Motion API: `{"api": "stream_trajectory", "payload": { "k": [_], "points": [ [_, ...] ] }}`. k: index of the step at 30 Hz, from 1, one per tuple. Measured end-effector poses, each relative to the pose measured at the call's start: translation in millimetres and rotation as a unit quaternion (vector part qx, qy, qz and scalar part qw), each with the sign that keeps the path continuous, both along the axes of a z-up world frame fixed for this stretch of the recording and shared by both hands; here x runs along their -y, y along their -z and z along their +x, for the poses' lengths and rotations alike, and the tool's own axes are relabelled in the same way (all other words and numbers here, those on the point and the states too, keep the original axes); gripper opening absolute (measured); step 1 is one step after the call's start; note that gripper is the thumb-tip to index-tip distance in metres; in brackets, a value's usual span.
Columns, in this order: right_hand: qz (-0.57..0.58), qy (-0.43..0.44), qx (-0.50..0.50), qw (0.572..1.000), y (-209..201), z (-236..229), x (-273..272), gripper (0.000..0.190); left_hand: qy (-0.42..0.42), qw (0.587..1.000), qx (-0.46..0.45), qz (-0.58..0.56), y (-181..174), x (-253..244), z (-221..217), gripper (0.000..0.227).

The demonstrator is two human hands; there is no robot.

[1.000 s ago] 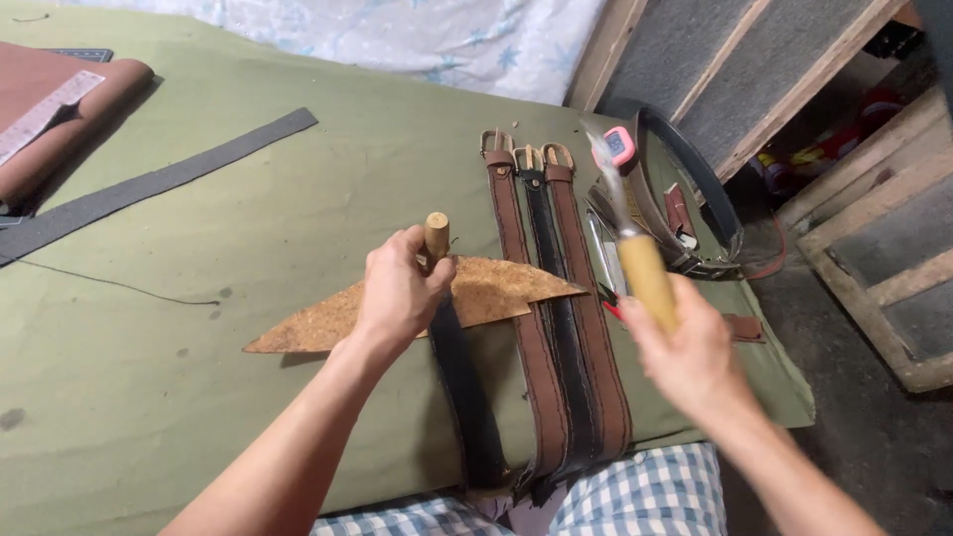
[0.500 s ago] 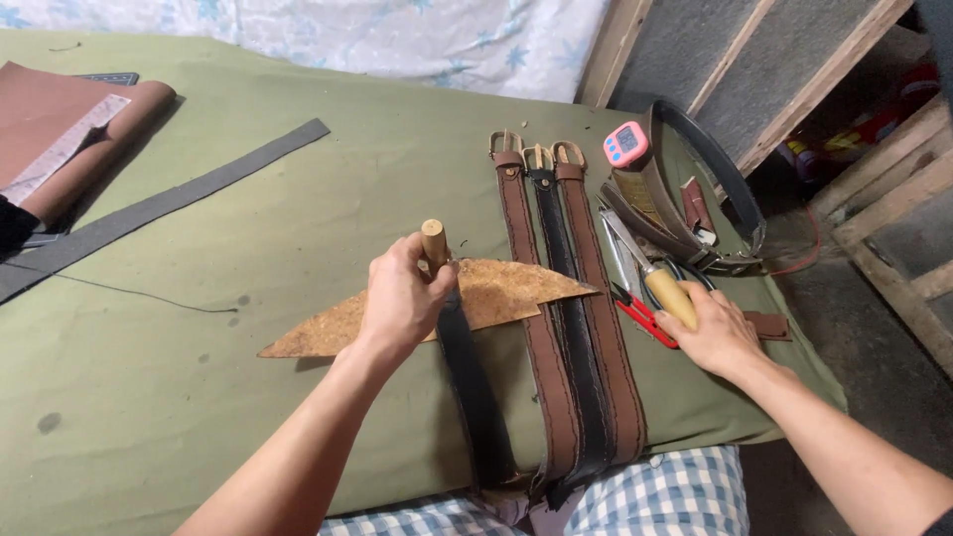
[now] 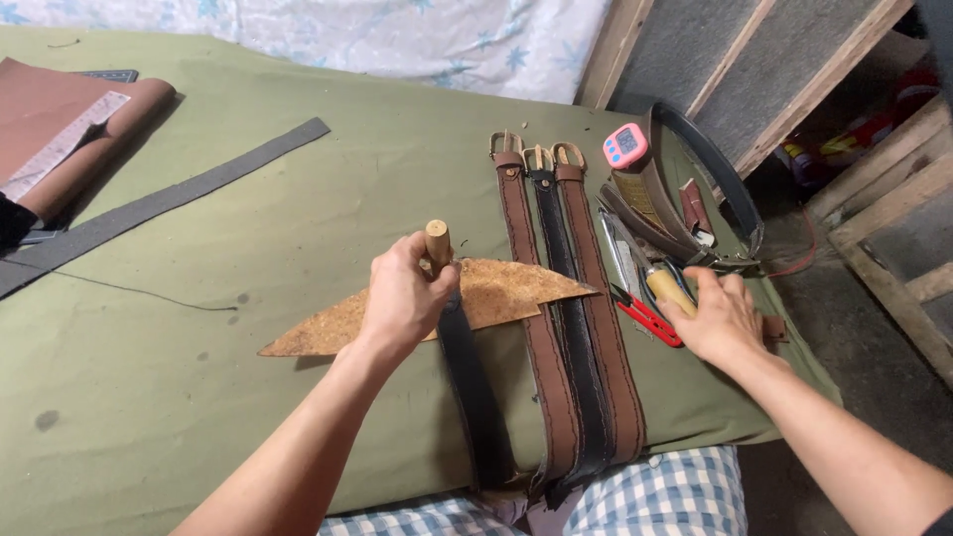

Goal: Assembling a leather belt by trimming excess thread, attaching a metal buckle, and burnishing the edges with a wooden tool.

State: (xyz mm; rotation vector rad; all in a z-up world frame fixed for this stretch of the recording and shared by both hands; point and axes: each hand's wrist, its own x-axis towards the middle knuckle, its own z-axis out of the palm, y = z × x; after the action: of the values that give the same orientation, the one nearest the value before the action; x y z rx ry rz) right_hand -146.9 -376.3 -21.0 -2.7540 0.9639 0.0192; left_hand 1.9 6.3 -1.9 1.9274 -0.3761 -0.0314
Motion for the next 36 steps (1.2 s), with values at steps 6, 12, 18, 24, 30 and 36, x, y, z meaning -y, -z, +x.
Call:
{"api": "stream_trajectory", "payload": {
  "k": [6,12,18,24,30,36],
  "points": [
    [0.066,-0.148,0.161,0.974,-54,28,-130,0.043,-0.006,1.000,-0.003,0.001,-1,3,-4,0.012],
    [0.228,-0.280,0.204,0.910,-81,59,-242,0.049,-0.015,1.000,0.004,0.001,2,-5,-3,0.014],
    [0.273,-0.271,0.187,0.904,-91,68,-261,0.051,0.007,1.000,0.004,0.000,-3,-10,-10,0.016],
    [0.257,-0.275,0.198,0.905,-71,87,-251,0.038,0.015,0.999,-0.030,-0.007,-4,-11,-14,0.024],
    [0.311,-0.210,0.247,0.894,-65,87,-245,0.026,-0.072,0.990,-0.117,-0.009,5,-37,-11,0.040],
    [0.413,-0.150,0.348,0.828,-52,81,-243,0.026,-0.158,0.948,-0.273,0.036,63,-27,3,0.033]
  ]
}}
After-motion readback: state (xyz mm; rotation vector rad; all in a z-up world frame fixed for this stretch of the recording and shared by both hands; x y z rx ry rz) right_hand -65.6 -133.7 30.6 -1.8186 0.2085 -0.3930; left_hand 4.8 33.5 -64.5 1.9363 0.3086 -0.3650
